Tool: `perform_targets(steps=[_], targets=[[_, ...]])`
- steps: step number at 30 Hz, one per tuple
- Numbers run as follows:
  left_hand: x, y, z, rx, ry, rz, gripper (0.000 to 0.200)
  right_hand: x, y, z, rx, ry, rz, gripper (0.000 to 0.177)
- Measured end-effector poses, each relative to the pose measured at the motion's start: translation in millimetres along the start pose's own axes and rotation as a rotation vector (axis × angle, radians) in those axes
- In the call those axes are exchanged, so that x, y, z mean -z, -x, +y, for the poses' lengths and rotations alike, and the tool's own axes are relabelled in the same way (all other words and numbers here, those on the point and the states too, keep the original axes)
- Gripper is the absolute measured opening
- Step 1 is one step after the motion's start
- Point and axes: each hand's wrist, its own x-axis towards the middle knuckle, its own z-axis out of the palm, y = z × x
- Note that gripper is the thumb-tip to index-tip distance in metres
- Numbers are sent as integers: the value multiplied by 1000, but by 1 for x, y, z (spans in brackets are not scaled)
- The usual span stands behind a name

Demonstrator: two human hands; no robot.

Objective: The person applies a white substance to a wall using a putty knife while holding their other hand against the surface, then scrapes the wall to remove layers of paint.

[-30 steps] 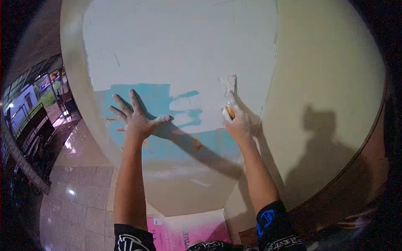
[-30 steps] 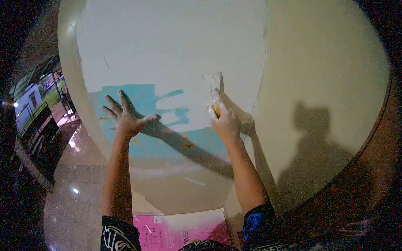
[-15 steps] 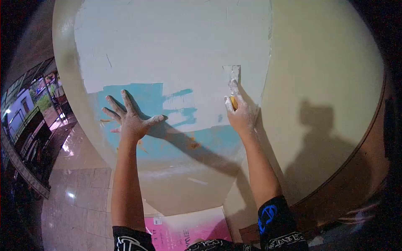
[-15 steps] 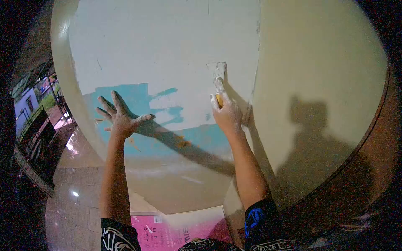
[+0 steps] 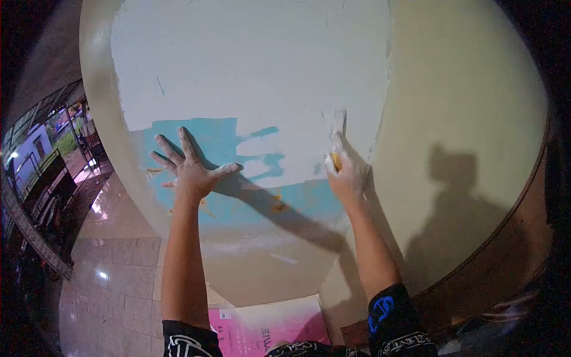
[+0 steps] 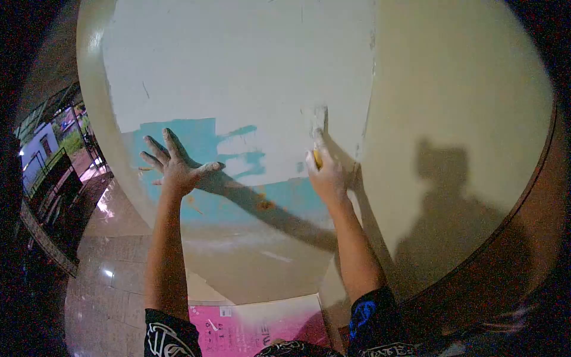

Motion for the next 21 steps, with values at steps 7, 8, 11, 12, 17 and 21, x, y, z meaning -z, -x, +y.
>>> perform_targets(steps=[7,8,11,12,17,21], targets=[[10,5,6,20,26,-16,162,-12,43,25,127,-34,100,51],[11,4,9,38,13,-59,163,8,29,-1,115,-32,104,51],[2,2,2,-15,41,-8,163,43,-8,-46,58,118,51,48],[3,1,1,-13,47,-3,162,41,-10,-42,53,151,72,47],[-6,1,-4,-20,53,57,160,-10,62,38,200,79,139,51],[5,2,5,25,-1,-46,164,-5,55,31,174,-28,147,52]])
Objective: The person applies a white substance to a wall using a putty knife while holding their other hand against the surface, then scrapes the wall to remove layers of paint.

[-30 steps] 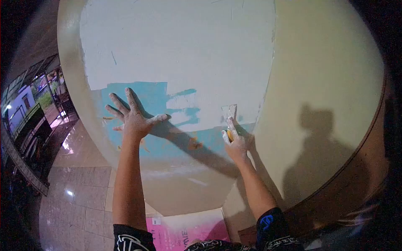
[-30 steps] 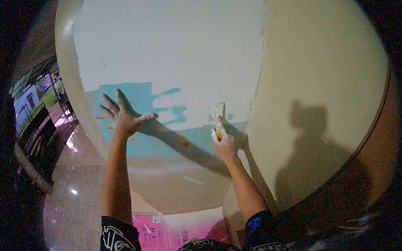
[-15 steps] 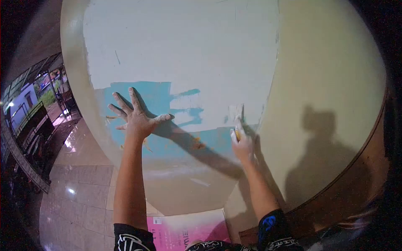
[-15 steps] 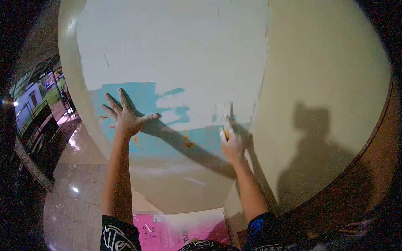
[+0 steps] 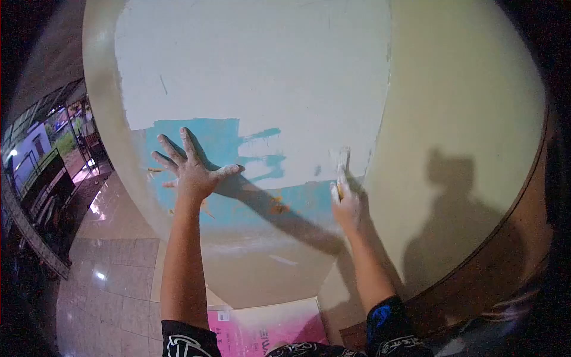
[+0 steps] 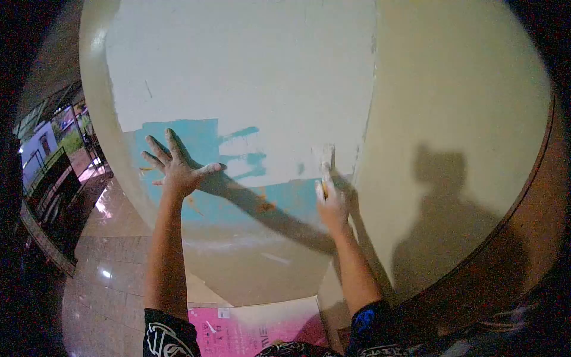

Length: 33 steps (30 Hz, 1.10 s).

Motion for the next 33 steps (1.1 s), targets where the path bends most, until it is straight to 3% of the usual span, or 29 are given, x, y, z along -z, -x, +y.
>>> perform_targets(steps=[2,5,7,8,10,12,13,15,16,20,23,24,27,29,31,33], targets=[[-1,0,0,-12,3,-4,164,5,-41,-13,-222,162,-110,41],[-17,-7,-12,-70,-22,83,163,41,-89,-63,-344,176,-220,46],[-10,-3,-9,-131,26,142,163,24,-74,-37,-312,88,-189,45],[-1,0,-2,-26,44,19,163,23,-53,-34,-255,105,-178,45],[9,2,8,1,12,-19,163,11,-11,-15,-192,125,-166,46],[4,1,4,-32,15,18,163,-1,14,2,237,221,97,50],[-1,-3,0,-33,16,22,163,-1,8,1,239,220,100,50],[-9,-4,-6,-54,21,63,163,11,-8,-11,-78,235,-145,49],[-20,-9,-17,-142,46,140,163,20,-30,-32,-209,141,-168,48],[-7,-4,-6,-43,10,49,162,27,-69,-21,-20,219,-85,52],[-6,-3,-6,-69,23,67,162,27,-32,-26,-297,169,-190,53],[-1,-1,-2,-45,23,36,163,14,-5,-1,-143,132,-106,57],[-2,-2,-1,-42,12,40,162,11,7,18,-133,127,-164,58],[-14,-4,-13,-138,42,123,162,42,-35,-27,-218,124,-161,53],[-10,-4,-8,-114,44,103,162,61,-75,-42,-505,209,-381,50],[-4,-2,-2,-71,17,70,162,56,-77,-28,-451,200,-287,51]])
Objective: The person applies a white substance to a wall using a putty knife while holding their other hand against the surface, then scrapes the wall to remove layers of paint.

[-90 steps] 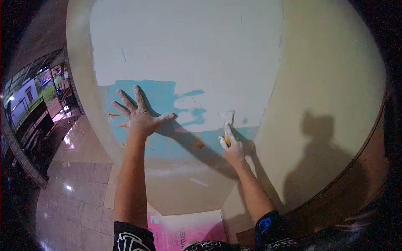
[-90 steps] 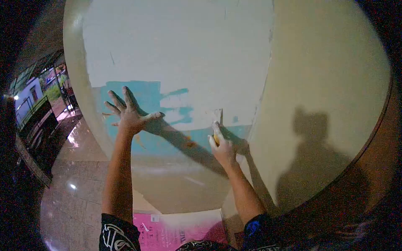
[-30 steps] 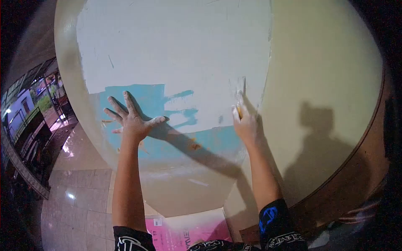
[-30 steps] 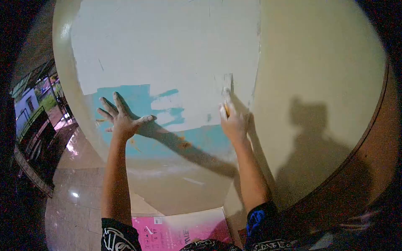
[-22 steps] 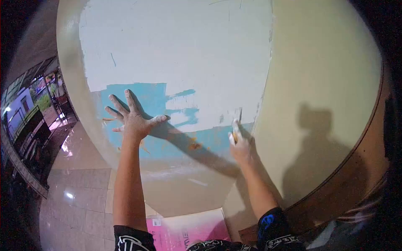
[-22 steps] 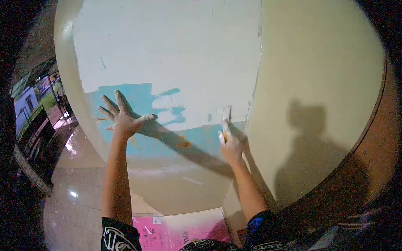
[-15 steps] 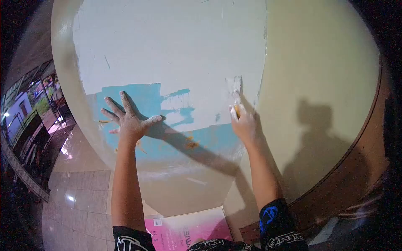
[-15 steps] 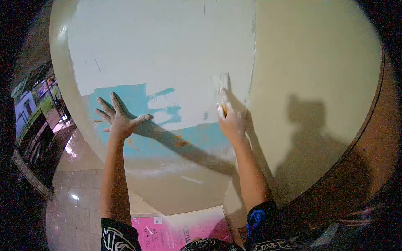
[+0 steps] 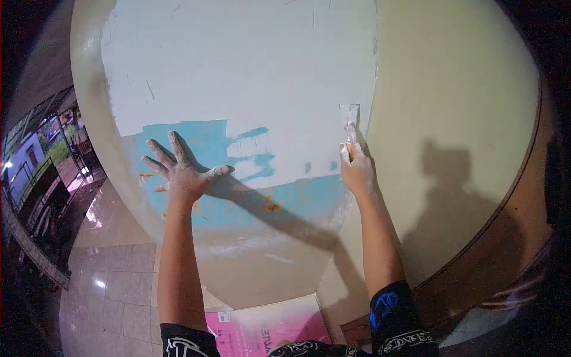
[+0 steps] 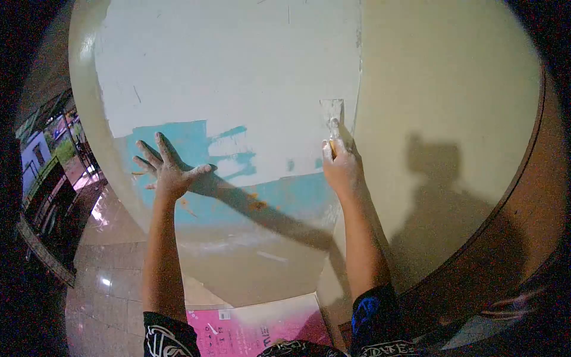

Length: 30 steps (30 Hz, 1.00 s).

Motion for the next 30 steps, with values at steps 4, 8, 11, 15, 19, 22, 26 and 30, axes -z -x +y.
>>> perform_targets(steps=[4,8,11,15,19,22,26,30], targets=[[10,2,7,79,-21,-84,160,-57,30,53,145,31,160,49],[-9,-2,-10,-9,-21,1,161,-81,30,84,417,84,353,50],[11,2,9,91,-6,-103,161,-23,3,30,272,-74,207,50],[3,-1,2,44,25,-27,161,4,6,0,-10,-88,-91,53],[1,5,7,10,-34,67,152,-77,28,91,380,122,248,56],[-5,12,24,-128,-56,93,149,-49,24,56,283,34,164,55],[-18,14,28,-84,-82,20,150,2,-11,14,-29,-31,-111,53],[-17,13,31,-109,-76,61,148,-55,12,63,77,-177,82,54]])
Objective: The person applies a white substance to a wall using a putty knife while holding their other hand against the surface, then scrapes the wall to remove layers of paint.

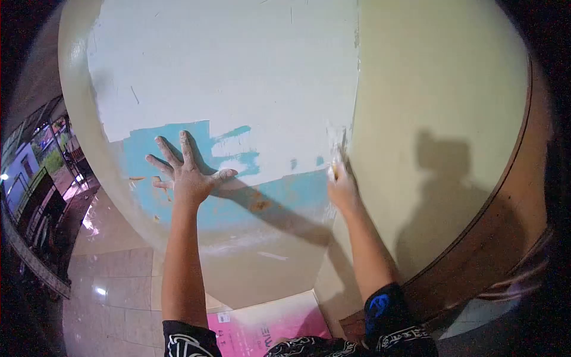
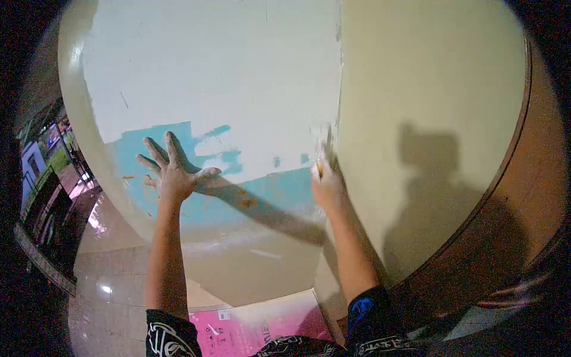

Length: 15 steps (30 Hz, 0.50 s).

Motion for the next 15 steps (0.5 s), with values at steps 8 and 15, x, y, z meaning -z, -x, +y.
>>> perform_targets(steps=[8,15], targets=[[8,-3,5,74,-62,-124,151,27,-18,-31,-89,11,-85,51],[12,-3,8,78,-64,-131,153,-16,30,34,20,157,-47,58]])
